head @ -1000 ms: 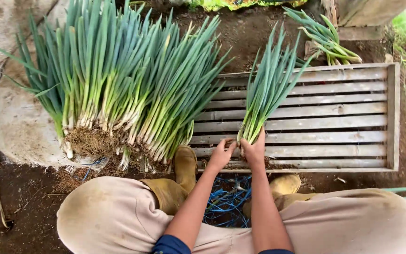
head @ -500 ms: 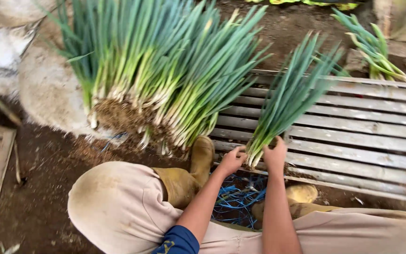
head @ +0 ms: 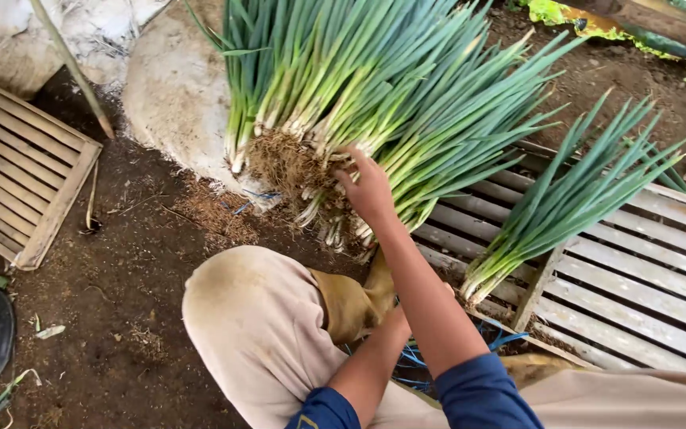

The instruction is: Bundling green onions with blue plastic string in an agricultural setting.

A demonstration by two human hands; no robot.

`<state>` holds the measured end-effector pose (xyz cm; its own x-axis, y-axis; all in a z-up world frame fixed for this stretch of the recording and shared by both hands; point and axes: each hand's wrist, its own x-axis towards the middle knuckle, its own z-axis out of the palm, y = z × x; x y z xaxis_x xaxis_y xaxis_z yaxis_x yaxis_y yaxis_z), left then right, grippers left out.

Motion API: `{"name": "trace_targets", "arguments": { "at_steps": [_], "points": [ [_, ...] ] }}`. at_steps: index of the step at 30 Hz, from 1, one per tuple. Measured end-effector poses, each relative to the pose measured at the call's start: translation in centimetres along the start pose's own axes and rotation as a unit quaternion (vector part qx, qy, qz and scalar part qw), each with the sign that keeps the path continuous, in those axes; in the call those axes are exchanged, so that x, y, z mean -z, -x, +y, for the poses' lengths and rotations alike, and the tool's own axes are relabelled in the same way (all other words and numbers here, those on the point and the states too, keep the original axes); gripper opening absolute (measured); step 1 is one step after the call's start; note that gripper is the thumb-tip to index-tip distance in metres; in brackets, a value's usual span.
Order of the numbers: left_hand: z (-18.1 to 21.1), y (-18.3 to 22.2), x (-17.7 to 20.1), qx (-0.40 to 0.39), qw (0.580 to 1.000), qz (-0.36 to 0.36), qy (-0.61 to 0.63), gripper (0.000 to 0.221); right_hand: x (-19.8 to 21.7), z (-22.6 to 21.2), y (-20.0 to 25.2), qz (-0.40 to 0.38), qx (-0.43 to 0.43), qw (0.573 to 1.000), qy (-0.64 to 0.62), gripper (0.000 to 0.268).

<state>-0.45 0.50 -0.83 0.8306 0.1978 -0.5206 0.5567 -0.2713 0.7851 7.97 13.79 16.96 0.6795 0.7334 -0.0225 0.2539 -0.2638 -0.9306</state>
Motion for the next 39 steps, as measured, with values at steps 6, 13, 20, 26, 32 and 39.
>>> {"name": "trace_targets", "arguments": {
  "at_steps": [6, 13, 20, 26, 32, 39],
  "points": [
    [-1.1, -1.8, -0.3, -0.019, 0.991, 0.013, -0.128, 0.044, -2.1, 4.4, -4.8, -0.024, 0.011, 0.995, 0.100, 0.020],
    [-6.2, -3.6, -9.1, -0.048, 0.960, -0.027, -0.274, 0.040, 8.5, 1.8, -1.3, -0.160, -0.070, 0.979, -0.104, 0.041],
    [-0.8, -1.0, -3.8, -0.009, 0.993, -0.032, -0.112, 0.024, 23.2, 19.7, 16.1, 0.163, -0.221, 0.935, -0.225, 0.037],
    [-2.6, -0.8, -4.9, -0.022, 0.988, -0.045, -0.148, 0.018, 19.5, 25.3, 27.5, 0.121, -0.443, 0.868, -0.190, 0.027],
    [2.3, 1.0, -4.3, -0.013, 0.991, -0.009, -0.134, 0.017, 13.5, 25.8, 32.5, 0.019, -0.420, 0.902, 0.096, 0.012],
    [2.2, 0.6, -6.0, 0.010, 0.989, 0.072, -0.127, 0.033, 6.1, 31.6, 32.1, 0.141, -0.413, 0.893, 0.106, 0.017]
  ]
}}
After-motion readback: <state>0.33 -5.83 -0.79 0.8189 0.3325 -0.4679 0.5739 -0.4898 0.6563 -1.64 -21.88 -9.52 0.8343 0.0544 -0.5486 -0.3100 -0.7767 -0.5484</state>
